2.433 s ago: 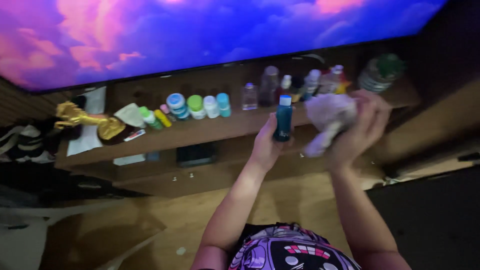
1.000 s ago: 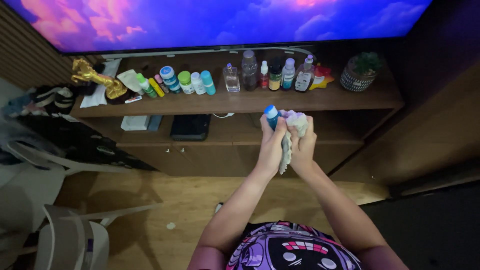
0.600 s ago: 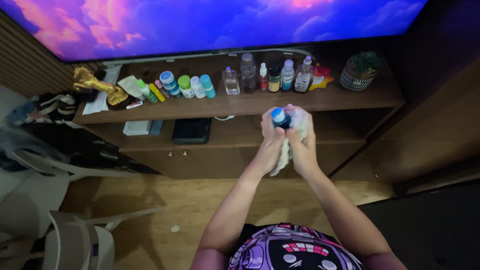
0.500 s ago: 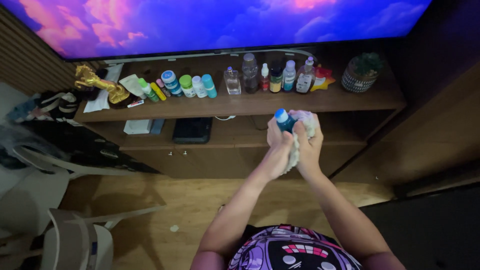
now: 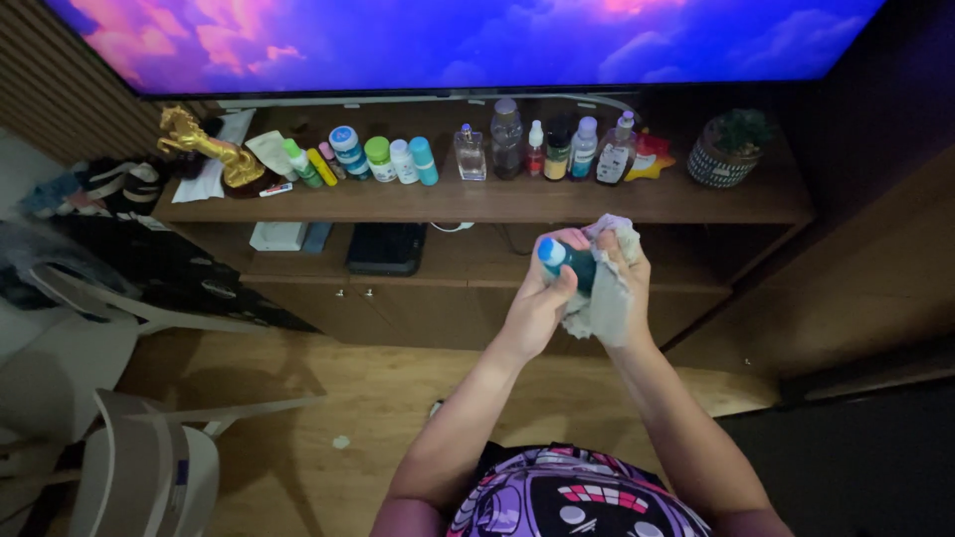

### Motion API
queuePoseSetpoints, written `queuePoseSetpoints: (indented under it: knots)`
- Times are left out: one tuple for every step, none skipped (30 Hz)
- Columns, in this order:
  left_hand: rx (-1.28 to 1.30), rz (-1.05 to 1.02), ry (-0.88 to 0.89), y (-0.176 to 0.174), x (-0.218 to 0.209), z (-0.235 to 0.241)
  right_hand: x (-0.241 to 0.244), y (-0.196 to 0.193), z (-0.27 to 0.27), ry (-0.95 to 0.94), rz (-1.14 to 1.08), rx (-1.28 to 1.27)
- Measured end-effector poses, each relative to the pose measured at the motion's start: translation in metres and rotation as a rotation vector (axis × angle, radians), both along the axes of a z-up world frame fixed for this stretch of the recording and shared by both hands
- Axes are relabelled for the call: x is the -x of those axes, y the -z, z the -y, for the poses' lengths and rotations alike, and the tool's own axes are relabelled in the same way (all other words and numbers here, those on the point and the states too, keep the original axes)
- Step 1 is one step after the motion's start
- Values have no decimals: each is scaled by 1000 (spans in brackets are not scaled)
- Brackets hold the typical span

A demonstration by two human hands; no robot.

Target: The person is cleaning various bottles and containers on a shelf and then wipes down a small round table using a cloth.

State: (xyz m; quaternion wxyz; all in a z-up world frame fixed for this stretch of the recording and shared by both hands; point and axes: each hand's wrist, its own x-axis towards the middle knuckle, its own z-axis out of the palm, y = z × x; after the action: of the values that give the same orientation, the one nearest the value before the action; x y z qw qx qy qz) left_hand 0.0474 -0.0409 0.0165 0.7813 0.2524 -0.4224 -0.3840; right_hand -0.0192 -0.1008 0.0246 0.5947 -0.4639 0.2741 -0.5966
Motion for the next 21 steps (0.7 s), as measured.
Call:
queuePoseSetpoints:
  knots:
    - [27, 12, 28, 1, -2, 1, 1, -6, -3, -24, 26, -76]
    - [50, 22, 55, 2, -3, 1, 2, -11, -7, -48, 49, -155]
    - [47, 21, 55, 2, -2, 0, 3, -12, -8, -49, 49, -159]
    - [75, -20, 90, 1, -3, 0, 3, -14, -8, -66, 62, -228]
    - [103, -62, 126, 1, -3, 0, 4, -15, -9, -83, 76, -297]
    - [100, -61, 129, -3, -4, -1, 3, -14, -8, -81, 78, -299]
    - [101, -155, 163, -7, -4, -2, 2, -14, -8, -105, 177, -315]
    - [103, -249, 196, -11, -5, -3, 0, -14, -8, -129, 275, -328]
    - [102, -248, 199, -13, -7, -3, 3, 5, -2, -127, 277, -328]
    - [84, -309, 188, -15, -10, -3, 7, 24, 5, -149, 192, -167]
    - [66, -371, 177, -17, -12, -3, 10, 43, 11, -169, 106, -6]
    - [66, -371, 175, -18, -17, 0, 12, 40, 10, -171, 106, -6]
    - [45, -418, 141, -19, -22, 2, 14, 37, 9, -262, 104, 134]
    - [21, -469, 107, -18, -26, 3, 18, 36, 6, -351, 98, 271]
    - [18, -473, 104, -6, -26, 7, 16, 39, 2, -352, 96, 267]
    - [-40, -479, 48, 3, -27, 12, 13, 40, 0, -324, -106, 432]
    - [-98, -485, -9, 13, -28, 18, 10, 40, -3, -292, -309, 595]
    - [-97, -487, -13, 11, -22, 16, 9, 43, 1, -297, -310, 595]
    - [-110, -498, -11, 9, -17, 14, 8, 46, 5, -215, -268, 672]
    - [-122, -506, -9, 7, -11, 13, 6, 47, 10, -131, -224, 750]
    - [-119, -506, -13, 3, -12, 11, 7, 42, 12, -135, -222, 752]
